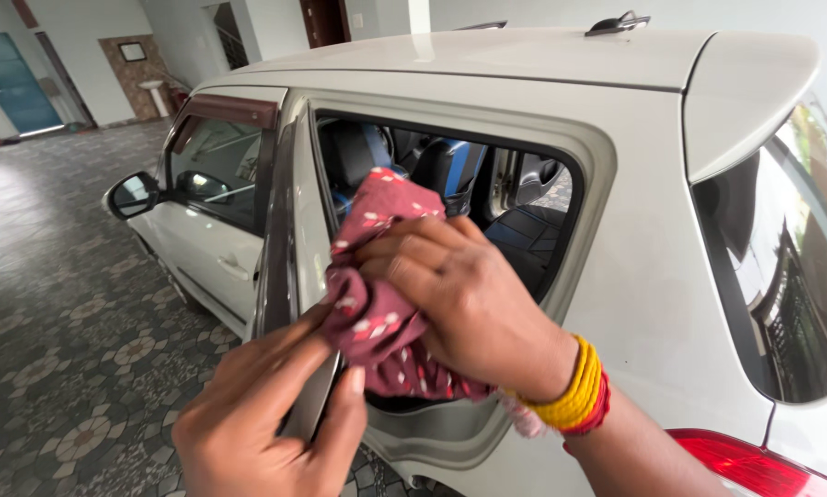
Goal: The person uses a patterned cloth to wipe the interior window frame and door panel of a white car. They clean the rubber seal, the window glass, and the door handle area, moving between the rear and front passenger doors.
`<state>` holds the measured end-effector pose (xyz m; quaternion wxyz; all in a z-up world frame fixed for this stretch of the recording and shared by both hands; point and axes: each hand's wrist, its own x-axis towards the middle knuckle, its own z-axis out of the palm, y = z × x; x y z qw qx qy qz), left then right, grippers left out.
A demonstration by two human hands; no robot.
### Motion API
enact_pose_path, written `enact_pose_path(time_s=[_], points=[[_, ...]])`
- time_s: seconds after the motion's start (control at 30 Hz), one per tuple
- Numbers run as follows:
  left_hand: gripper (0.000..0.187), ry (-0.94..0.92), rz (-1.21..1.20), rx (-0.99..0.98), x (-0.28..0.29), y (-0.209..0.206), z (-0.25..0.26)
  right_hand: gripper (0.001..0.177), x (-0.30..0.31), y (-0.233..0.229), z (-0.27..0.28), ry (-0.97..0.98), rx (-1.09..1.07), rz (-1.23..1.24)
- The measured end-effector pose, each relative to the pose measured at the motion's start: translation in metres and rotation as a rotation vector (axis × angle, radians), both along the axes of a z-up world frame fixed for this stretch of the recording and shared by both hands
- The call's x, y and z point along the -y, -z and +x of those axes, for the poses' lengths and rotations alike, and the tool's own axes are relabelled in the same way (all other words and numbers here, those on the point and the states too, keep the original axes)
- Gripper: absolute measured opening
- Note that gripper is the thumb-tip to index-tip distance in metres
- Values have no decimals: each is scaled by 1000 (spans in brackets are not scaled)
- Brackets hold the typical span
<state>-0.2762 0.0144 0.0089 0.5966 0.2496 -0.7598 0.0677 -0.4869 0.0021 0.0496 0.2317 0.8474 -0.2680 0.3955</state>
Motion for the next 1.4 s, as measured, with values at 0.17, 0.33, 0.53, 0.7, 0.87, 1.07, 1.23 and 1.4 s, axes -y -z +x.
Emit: enact_pose_path(time_s=[0.17, 0.33, 0.53, 0.7, 0.87, 1.07, 1.23, 1.4], points=[[38, 138, 63, -120, 7, 13, -8, 48, -11, 2, 2, 60, -12, -16], [43, 88, -28, -105, 18, 18, -21, 42, -18, 1, -2, 150, -20, -18], [39, -67, -22, -118, 24, 30, -61, 32, -27, 4, -15, 374, 30, 34], [26, -120, -102, -114, 35, 29, -110, 31, -32, 8, -32, 548, 81, -36], [21, -133, -134, -74, 39, 22, -146, 40, -33, 8, -50, 700, 126, -103], [23, -52, -35, -82, 46, 50, -141, 46, -33, 15, -44, 730, 143, -102], [32, -151, 85, -28, 66, 109, -92, 51, -22, 35, -12, 694, 146, -126], [50, -24, 262, -123, 91, 166, -39, 39, 13, 70, 33, 462, 187, -6]])
